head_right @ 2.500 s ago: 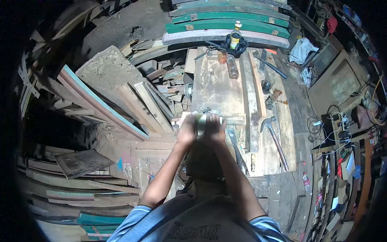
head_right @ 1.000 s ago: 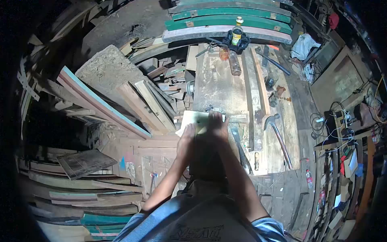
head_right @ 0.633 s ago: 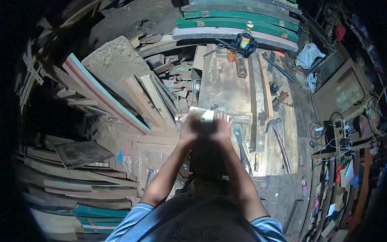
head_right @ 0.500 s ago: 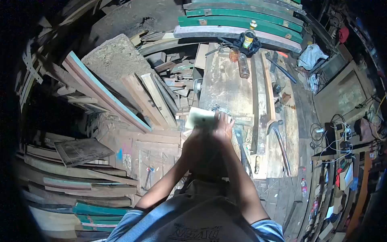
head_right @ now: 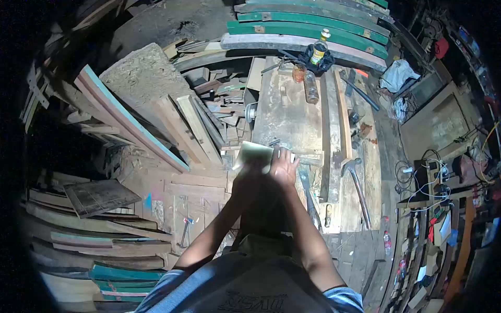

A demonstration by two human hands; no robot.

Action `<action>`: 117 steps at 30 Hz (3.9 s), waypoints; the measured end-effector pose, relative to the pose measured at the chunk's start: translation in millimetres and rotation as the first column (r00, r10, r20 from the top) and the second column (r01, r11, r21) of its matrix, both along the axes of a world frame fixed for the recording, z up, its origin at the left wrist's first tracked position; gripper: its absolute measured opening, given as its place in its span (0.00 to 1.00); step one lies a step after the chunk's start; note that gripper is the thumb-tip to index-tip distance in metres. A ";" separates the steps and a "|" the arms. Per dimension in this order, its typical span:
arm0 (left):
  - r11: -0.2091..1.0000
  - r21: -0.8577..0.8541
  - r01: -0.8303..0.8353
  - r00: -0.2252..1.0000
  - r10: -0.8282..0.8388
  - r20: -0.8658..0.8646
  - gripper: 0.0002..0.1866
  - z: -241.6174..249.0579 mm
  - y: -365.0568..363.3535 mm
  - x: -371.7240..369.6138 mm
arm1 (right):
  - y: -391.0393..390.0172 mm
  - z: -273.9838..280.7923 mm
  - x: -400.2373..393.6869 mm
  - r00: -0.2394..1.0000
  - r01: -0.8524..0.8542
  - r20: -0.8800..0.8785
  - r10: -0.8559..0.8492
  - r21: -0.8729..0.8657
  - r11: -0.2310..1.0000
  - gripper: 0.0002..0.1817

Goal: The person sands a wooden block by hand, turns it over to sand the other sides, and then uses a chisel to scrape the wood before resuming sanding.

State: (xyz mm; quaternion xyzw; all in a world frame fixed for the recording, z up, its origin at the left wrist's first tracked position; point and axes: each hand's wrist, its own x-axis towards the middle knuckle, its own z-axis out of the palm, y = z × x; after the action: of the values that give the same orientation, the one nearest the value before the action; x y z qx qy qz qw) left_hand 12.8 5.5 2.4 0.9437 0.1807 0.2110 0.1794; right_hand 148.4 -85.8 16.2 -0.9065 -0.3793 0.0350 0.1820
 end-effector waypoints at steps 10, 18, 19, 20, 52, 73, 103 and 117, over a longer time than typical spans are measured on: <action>0.995 -0.020 -0.095 0.993 0.094 -0.071 0.30 -7.6 45.5 51.1 | -4.6 -3.5 1.3 1.000 -0.003 -0.002 0.003 -0.019 1.000 0.63; 0.987 -0.162 0.007 0.992 -0.027 -0.123 0.28 9.6 11.7 6.9 | -4.9 -6.2 -1.1 1.000 -0.009 0.008 0.008 0.063 0.998 0.52; 0.994 -0.110 0.013 0.984 -0.032 -0.173 0.28 11.8 20.1 16.5 | -4.1 -1.1 -0.6 1.000 -0.012 -0.021 0.014 0.084 0.996 0.53; 0.998 -0.056 0.025 0.974 -0.037 -0.223 0.27 15.2 29.5 27.6 | -3.6 -1.3 2.5 0.998 -0.018 -0.062 0.017 -0.009 1.000 0.66; 0.838 -0.541 0.072 0.990 0.007 0.144 0.43 -29.8 23.7 25.4 | -4.0 -44.9 8.0 0.991 -0.028 -0.129 0.028 -0.001 1.000 0.75; 0.961 -0.273 -0.036 0.978 -0.022 -0.208 0.24 -3.9 39.0 34.8 | -1.6 -12.9 3.4 0.995 -0.052 -0.085 0.047 -0.056 0.997 0.75; 0.254 -0.926 0.279 0.862 0.359 0.358 0.16 31.4 -4.1 -30.3 | -120.7 166.6 -90.6 0.970 0.167 0.066 -0.235 0.521 0.837 0.73; -0.163 -0.958 0.234 0.956 0.217 0.197 0.39 107.7 -6.0 -29.5 | -116.9 160.3 -110.9 0.934 0.321 0.046 -0.355 0.332 0.887 0.67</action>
State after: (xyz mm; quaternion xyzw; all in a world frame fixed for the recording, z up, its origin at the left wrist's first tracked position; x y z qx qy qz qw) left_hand -16.7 -0.5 110.1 0.4276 0.2418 0.1337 0.8607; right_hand 37.5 -202.7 176.5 -0.9178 -0.2252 -0.1067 0.3091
